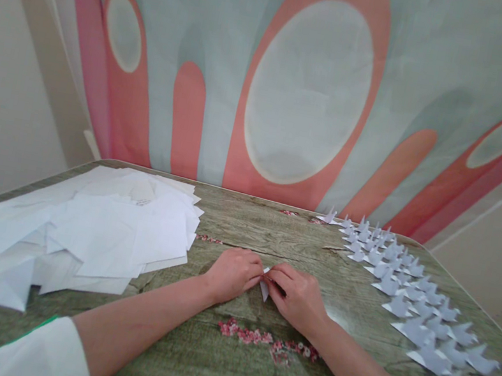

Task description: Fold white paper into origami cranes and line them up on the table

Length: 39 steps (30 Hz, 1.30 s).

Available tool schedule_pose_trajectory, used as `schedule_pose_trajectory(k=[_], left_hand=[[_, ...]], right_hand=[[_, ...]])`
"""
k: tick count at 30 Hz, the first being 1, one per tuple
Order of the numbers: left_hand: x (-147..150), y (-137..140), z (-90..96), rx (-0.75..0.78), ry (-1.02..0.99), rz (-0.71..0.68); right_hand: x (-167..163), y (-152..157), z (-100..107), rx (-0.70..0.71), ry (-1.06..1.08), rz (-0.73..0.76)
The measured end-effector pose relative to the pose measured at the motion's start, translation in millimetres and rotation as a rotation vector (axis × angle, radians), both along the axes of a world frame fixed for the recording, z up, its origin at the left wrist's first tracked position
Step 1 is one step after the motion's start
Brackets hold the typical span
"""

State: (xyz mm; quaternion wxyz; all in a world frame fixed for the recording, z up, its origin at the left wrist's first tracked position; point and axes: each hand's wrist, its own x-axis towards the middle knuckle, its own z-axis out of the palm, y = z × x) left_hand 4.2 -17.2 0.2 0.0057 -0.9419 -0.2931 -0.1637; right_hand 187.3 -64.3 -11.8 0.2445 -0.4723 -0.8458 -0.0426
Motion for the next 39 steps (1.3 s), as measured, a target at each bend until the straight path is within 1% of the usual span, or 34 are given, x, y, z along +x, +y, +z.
schedule_pose_trajectory(k=[8,18,24,28,32,36,39], left_hand=[[0.2,0.0,-0.3,0.023,0.018,0.002],[3.6,-2.3,6.0,0.107,0.119,-0.009],[3.4,-3.5,6.3,0.098,0.143,-0.044],[1.7,-4.9,5.7,0.073,0.144,-0.048],[-0.6,-8.4,9.5,0.050,0.173,-0.072],[-2.2,-11.6,14.3,0.034,0.186,-0.072],[-3.0,-11.3,14.1,0.017,0.180,-0.069]], right_hand=[[-0.8,-0.2,-0.4,0.044,-0.117,-0.008],[-0.4,-3.9,3.4,0.098,-0.165,0.035],[0.5,-6.6,4.8,0.112,-0.243,0.055],[-3.6,-9.9,8.0,0.075,-0.288,0.049],[-8.4,-16.1,15.4,0.001,-0.315,0.040],[-7.5,-20.6,23.6,-0.079,-0.296,0.060],[-5.1,-21.0,26.2,-0.118,-0.265,0.087]])
